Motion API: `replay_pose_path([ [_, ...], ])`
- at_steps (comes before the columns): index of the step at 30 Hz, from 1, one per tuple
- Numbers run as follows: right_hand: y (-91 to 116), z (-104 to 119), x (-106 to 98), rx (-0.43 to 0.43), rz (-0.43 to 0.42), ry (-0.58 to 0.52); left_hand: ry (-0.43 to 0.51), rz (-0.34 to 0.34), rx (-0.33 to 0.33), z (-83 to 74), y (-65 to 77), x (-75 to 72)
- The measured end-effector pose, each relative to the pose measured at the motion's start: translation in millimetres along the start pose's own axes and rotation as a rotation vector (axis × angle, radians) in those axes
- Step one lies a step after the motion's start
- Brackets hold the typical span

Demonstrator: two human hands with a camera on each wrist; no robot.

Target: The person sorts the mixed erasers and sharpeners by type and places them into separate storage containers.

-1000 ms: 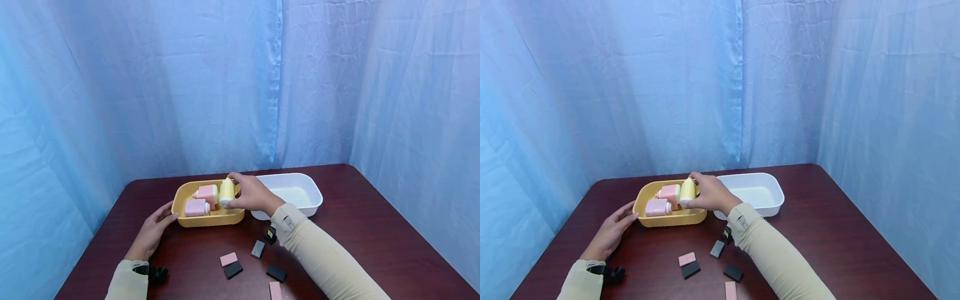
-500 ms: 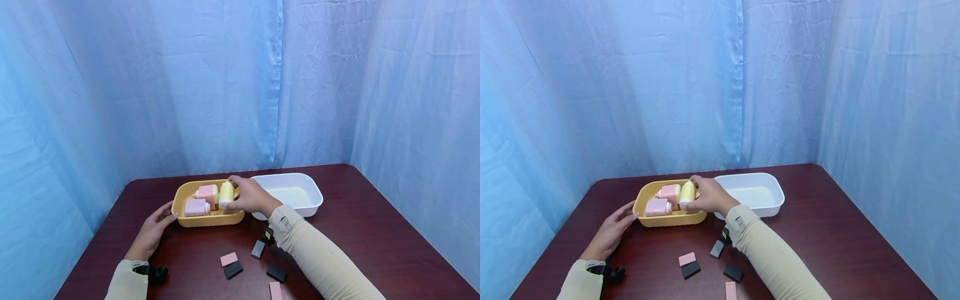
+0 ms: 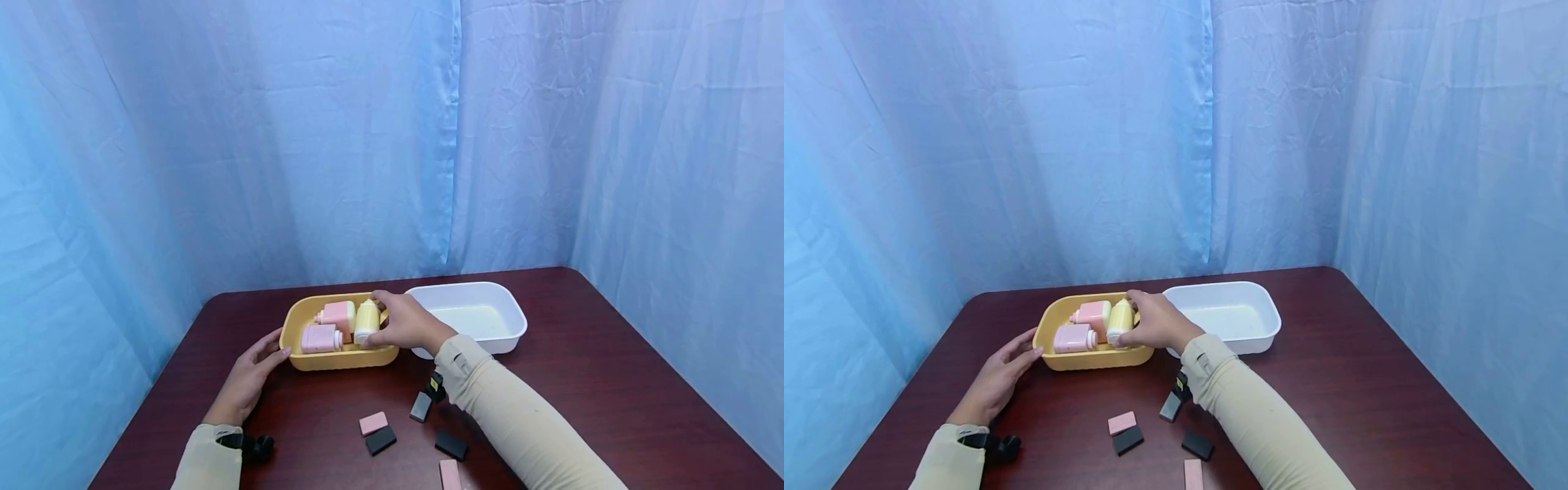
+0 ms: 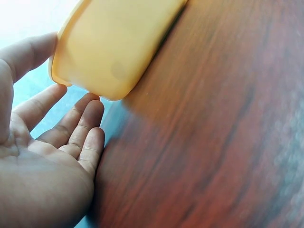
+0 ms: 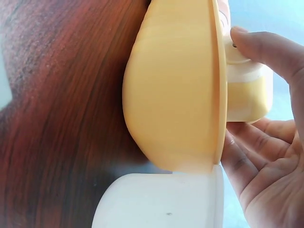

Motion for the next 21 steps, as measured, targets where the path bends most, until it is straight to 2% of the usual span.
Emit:
replay_pose_path([
  [21,-3.3,-6.2,5.5,0.031,0.018,0.019,0.008,0.008,0.005,0.7,-0.1,0.1],
])
Point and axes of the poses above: each hand's wrist, its own y-axis away from the middle knuckle, its own x-axis out of the palm, z = x × y, the point moved 10 cm from there along -y, towards the middle knuckle, and after that the axes turned 15 degrees about z, right-handed, at the moved point
